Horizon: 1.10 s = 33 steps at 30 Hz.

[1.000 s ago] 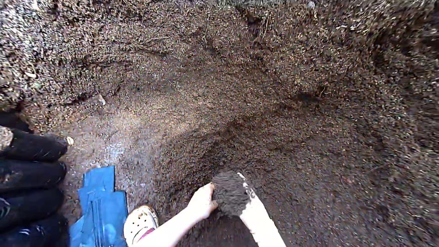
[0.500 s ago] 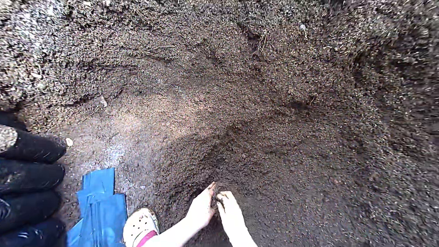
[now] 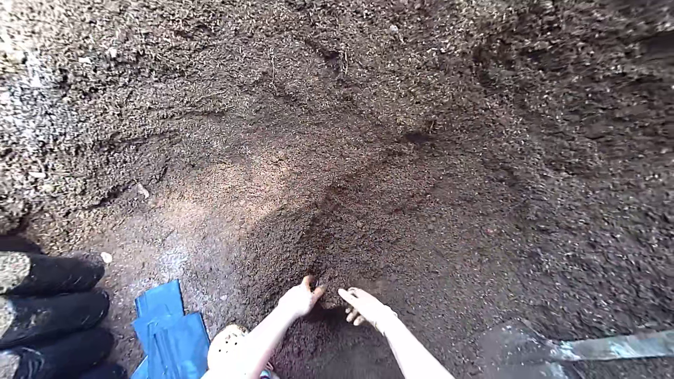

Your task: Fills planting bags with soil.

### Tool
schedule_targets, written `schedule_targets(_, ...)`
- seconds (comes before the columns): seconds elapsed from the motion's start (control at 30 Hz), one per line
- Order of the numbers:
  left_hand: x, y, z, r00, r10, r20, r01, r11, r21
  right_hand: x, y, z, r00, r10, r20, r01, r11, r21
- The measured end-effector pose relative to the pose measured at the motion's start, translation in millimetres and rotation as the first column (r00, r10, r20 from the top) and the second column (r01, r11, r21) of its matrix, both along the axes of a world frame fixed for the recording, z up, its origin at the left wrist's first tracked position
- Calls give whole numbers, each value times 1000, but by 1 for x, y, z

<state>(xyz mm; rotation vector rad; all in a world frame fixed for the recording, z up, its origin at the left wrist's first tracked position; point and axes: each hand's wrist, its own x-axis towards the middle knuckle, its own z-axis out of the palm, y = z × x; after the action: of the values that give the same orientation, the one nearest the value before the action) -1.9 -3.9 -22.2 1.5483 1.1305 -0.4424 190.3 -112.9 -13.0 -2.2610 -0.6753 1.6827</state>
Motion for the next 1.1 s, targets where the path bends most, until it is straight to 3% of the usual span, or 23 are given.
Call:
schedule_targets(0.07, 1, 1, -14, 991, 80, 105, -71, 994, -88, -12, 2, -4, 971, 203, 124, -206, 978, 16)
schedule_targets(0.13, 0, 0, -4, 979, 102, 177, -101, 995, -17, -19, 0, 8, 878, 393, 272, -419, 907, 43)
schedule_targets(0.17, 0, 1, 2, 981, 84, 177, -90, 995, 30, -20, -5, 8, 863, 418, 284, -451, 891, 59)
schedule_targets(0.23, 0, -6, 3, 995, 32, 96, -38, 997, 62, -19, -21, -1, 917, 350, 189, -365, 930, 48)
schedule_targets(0.3, 3, -6, 10, 997, -49, -65, 54, 995, 83, -9, -20, 0, 989, 149, 17, -149, 989, 5)
schedule_targets(0.37, 3, -7, 15, 970, -139, -200, 157, 985, 77, 1, -13, 8, 987, -59, -151, 55, 998, -30)
schedule_targets(0.47, 4, -11, 16, 940, -266, -213, 287, 955, 75, -2, 0, 7, 952, -113, -284, 94, 992, -79)
schedule_targets(0.57, 4, -15, 17, 949, -258, -183, 284, 950, 132, -22, 12, -7, 973, -108, -202, 91, 992, -91)
schedule_targets(0.67, 1, -21, 19, 956, -237, -171, 266, 949, 171, -40, 15, -16, 999, 40, 4, -39, 993, -114)
schedule_targets(0.73, -1, -22, 22, 955, -247, -165, 275, 945, 175, -39, 12, -17, 990, 130, 50, -122, 983, -134)
schedule_targets(0.8, -5, -17, 20, 977, -164, -138, 181, 976, 120, -22, 13, -13, 985, 157, -70, -163, 982, -99)
schedule_targets(0.87, -13, -20, 9, 994, 46, -100, -52, 997, -57, 1, 15, -7, 950, 87, -299, -107, 993, -54)
schedule_targets(0.93, -15, -34, 4, 952, 280, -124, -305, 903, -304, 16, 19, -9, 908, 37, -417, -77, 994, -82)
schedule_targets(1.03, -1, -48, 3, 855, 493, -160, -504, 721, -475, 18, 34, -11, 931, 100, -350, -150, 982, -119)
schedule_targets(1.1, 6, -47, 0, 808, 573, -136, -566, 693, -446, 11, 40, -9, 943, 224, -245, -250, 965, -84)
